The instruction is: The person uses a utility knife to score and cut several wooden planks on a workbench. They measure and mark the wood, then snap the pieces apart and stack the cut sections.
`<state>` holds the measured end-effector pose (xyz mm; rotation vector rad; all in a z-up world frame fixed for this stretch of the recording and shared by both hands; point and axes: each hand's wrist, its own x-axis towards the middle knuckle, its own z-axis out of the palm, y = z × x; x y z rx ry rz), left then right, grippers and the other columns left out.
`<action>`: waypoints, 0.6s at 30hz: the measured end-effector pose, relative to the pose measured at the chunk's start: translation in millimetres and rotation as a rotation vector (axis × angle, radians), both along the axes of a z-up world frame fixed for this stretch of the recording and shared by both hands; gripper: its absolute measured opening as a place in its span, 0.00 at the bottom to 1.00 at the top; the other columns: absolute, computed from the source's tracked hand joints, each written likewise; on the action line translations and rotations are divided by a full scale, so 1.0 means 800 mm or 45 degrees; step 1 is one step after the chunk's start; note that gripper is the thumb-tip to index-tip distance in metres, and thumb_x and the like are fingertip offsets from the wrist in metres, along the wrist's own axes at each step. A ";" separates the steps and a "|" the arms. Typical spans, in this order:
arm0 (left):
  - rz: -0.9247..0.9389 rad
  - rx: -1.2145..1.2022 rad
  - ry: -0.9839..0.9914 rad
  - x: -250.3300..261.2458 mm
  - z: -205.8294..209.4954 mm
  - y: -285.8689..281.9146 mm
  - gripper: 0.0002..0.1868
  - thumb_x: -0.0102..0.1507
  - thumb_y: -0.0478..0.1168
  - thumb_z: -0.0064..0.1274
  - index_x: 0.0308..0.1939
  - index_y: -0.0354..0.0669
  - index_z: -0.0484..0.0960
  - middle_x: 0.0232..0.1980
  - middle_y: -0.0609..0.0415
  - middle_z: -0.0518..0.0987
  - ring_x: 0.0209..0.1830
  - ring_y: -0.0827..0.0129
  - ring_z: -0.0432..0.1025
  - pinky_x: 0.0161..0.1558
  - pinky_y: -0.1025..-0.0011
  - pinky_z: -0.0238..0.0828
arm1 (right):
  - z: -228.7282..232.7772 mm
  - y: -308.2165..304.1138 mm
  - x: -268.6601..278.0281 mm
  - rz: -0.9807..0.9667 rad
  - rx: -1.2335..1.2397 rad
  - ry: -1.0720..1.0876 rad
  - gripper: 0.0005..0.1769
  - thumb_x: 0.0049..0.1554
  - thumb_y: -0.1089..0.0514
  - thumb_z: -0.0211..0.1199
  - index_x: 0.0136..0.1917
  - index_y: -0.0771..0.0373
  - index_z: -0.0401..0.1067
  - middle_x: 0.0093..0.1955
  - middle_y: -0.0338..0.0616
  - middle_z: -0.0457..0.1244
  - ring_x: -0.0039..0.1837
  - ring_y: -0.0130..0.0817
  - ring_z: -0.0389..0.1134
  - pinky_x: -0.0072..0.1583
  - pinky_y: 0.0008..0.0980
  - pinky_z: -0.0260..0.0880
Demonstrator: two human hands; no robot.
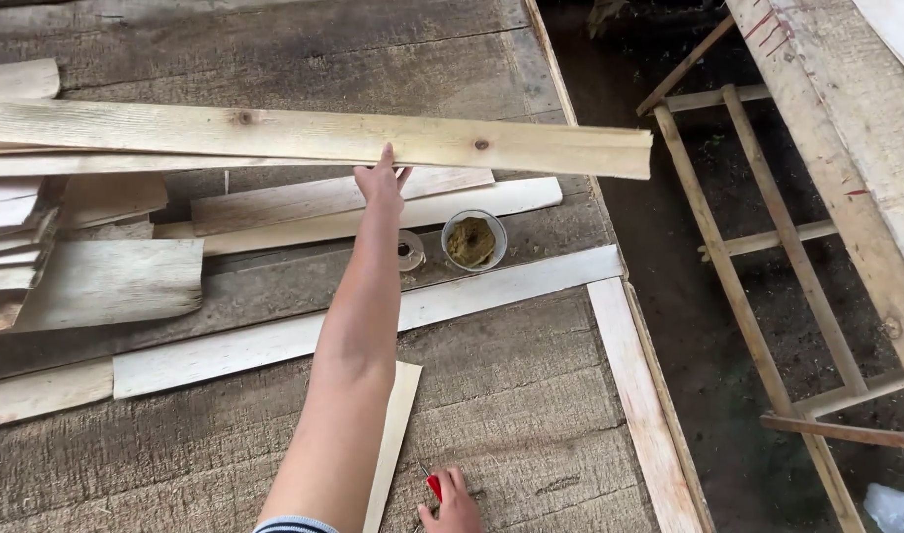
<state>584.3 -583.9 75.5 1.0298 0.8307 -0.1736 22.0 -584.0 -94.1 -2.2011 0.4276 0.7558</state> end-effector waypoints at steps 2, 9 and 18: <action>-0.250 0.025 0.102 -0.016 0.010 0.013 0.40 0.64 0.51 0.55 0.74 0.45 0.55 0.74 0.48 0.65 0.62 0.53 0.70 0.62 0.54 0.65 | 0.031 0.003 0.010 -0.008 -0.037 0.023 0.28 0.58 0.44 0.68 0.66 0.53 0.61 0.59 0.35 0.53 0.45 0.27 0.71 0.46 0.22 0.79; -0.828 0.743 -0.059 -0.124 -0.009 0.083 0.23 0.65 0.44 0.48 0.64 0.49 0.73 0.64 0.54 0.76 0.60 0.64 0.72 0.55 0.66 0.71 | 0.049 0.005 0.015 0.031 0.036 -0.013 0.27 0.62 0.46 0.63 0.68 0.57 0.59 0.62 0.41 0.51 0.49 0.35 0.69 0.46 0.29 0.77; -1.234 1.471 -0.179 -0.526 -0.148 0.214 0.36 0.64 0.55 0.57 0.71 0.43 0.64 0.78 0.37 0.55 0.81 0.44 0.45 0.75 0.48 0.48 | 0.067 -0.002 0.013 -0.069 0.106 -0.080 0.26 0.60 0.46 0.64 0.67 0.58 0.65 0.60 0.42 0.59 0.56 0.35 0.67 0.58 0.34 0.73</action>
